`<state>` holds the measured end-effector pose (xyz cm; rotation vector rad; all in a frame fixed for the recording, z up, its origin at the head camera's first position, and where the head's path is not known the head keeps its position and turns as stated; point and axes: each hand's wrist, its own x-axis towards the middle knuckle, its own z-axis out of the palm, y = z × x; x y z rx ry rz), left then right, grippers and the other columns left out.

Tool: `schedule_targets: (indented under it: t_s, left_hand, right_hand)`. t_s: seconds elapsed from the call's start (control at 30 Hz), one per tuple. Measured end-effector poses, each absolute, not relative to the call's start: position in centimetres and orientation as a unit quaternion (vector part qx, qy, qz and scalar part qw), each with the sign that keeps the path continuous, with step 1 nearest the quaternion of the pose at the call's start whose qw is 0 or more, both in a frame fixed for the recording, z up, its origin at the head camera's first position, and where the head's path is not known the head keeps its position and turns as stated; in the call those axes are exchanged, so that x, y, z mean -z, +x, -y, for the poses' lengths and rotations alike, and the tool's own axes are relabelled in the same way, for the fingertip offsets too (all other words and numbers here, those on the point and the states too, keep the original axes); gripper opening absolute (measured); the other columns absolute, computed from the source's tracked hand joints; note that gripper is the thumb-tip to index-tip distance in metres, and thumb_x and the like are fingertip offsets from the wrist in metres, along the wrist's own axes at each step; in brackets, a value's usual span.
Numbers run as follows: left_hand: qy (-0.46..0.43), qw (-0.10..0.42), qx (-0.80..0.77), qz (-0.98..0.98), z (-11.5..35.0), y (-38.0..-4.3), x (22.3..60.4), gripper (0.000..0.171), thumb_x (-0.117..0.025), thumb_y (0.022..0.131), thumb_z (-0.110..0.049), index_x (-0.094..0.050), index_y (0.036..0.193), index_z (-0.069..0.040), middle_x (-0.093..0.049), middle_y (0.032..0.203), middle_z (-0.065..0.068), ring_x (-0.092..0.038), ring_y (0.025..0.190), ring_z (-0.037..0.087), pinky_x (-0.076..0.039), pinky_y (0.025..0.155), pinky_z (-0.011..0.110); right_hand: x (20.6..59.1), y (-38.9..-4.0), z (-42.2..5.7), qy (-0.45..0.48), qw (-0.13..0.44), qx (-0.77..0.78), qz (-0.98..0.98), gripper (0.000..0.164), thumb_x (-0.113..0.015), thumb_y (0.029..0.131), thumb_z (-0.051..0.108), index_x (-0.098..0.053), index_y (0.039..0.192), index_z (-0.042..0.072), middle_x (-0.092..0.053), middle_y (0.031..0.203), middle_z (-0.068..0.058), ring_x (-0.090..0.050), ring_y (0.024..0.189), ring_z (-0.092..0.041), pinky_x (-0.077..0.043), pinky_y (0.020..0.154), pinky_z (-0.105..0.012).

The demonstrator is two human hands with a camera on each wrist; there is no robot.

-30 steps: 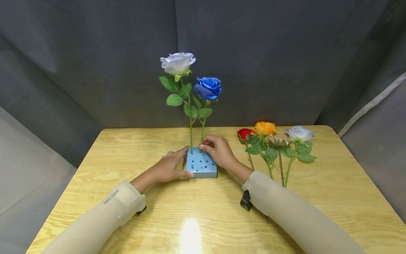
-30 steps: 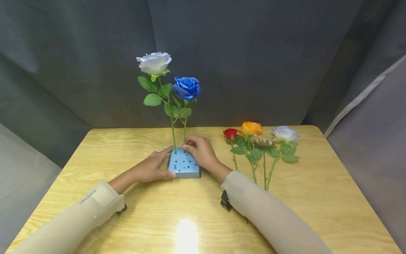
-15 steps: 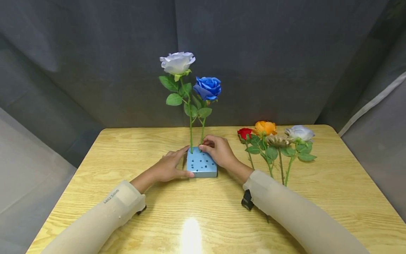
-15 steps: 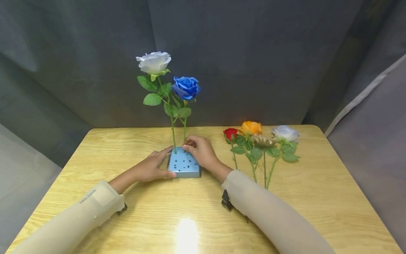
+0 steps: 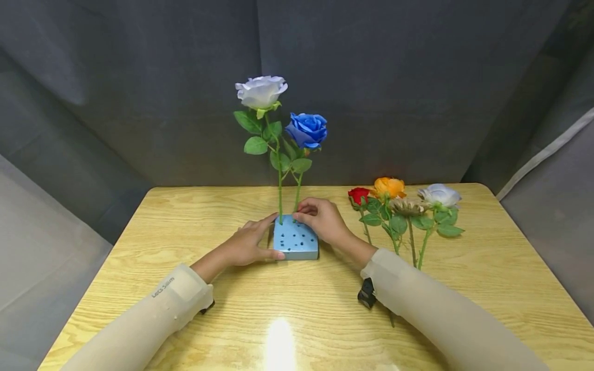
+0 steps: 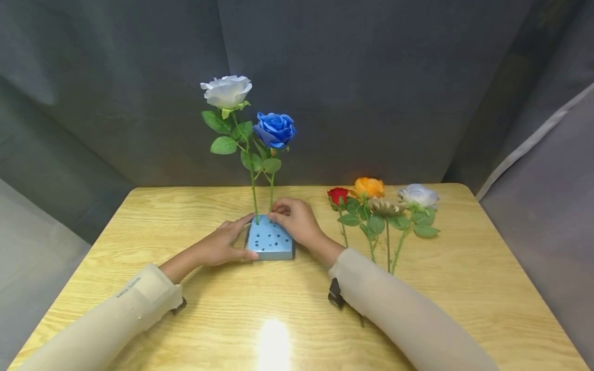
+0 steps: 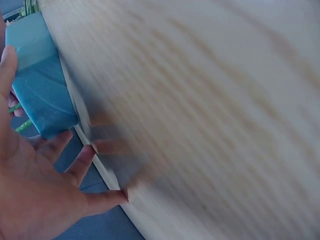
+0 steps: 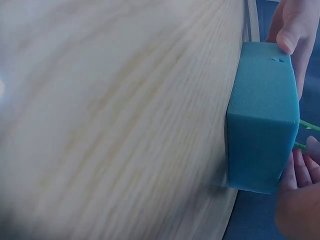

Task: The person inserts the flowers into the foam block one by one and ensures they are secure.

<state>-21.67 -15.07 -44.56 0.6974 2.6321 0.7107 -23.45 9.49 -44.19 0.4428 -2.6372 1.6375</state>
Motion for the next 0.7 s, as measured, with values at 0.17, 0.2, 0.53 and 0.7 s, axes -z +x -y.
schedule_targets:
  t_s: [0.17, 0.2, 0.53, 0.7]
  left_hand:
    - [0.246, 0.161, -0.247, -0.923, 15.1, -21.8, 44.8, 0.115, -0.071, 0.084, -0.071, -0.01, 0.168, -0.023, -0.024, 0.171, 0.008, -0.028, 0.151, 0.037, -0.025, 0.116, 0.07]
    - [0.246, 0.161, -0.247, -0.923, 15.1, -21.8, 44.9, 0.115, -0.071, 0.084, -0.072, -0.01, 0.168, -0.023, -0.024, 0.17, 0.008, -0.028, 0.15, 0.037, -0.025, 0.116, 0.07]
    - [0.246, 0.158, -0.241, -0.925, 15.1, -21.9, 44.6, 0.115, -0.071, 0.083, -0.073, -0.01, 0.168, -0.027, -0.024, 0.17, 0.006, -0.028, 0.151, 0.036, -0.021, 0.117, 0.071]
    - [0.243, 0.157, -0.243, -0.926, 15.1, -21.9, 44.6, 0.114, -0.072, 0.083, -0.072, -0.009, 0.168, -0.029, -0.025, 0.17, 0.006, -0.029, 0.151, 0.036, -0.024, 0.117, 0.069]
  right_hand:
    - [44.0, -23.1, -9.8, 0.132, 0.002, -0.527, 0.84, 0.018, -0.077, 0.095, 0.014, -0.075, 0.11, 0.004, -0.076, 0.103, -0.007, -0.072, 0.094, -0.019, -0.059, 0.082, -0.033]
    - [44.0, -23.0, -9.8, 0.13, 0.001, -0.531, 0.838, 0.019, -0.077, 0.095, 0.014, -0.075, 0.11, 0.004, -0.076, 0.104, -0.007, -0.072, 0.094, -0.02, -0.059, 0.082, -0.034]
    - [43.8, -22.2, -11.2, 0.134, 0.001, -0.545, 0.828, 0.027, -0.077, 0.095, 0.014, -0.073, 0.117, -0.001, -0.076, 0.11, -0.011, -0.072, 0.099, -0.024, -0.058, 0.087, -0.034]
    - [43.7, -21.7, -11.7, 0.129, -0.009, -0.555, 0.822, 0.028, -0.077, 0.094, 0.014, -0.072, 0.118, -0.001, -0.075, 0.111, -0.011, -0.071, 0.101, -0.024, -0.058, 0.089, -0.035]
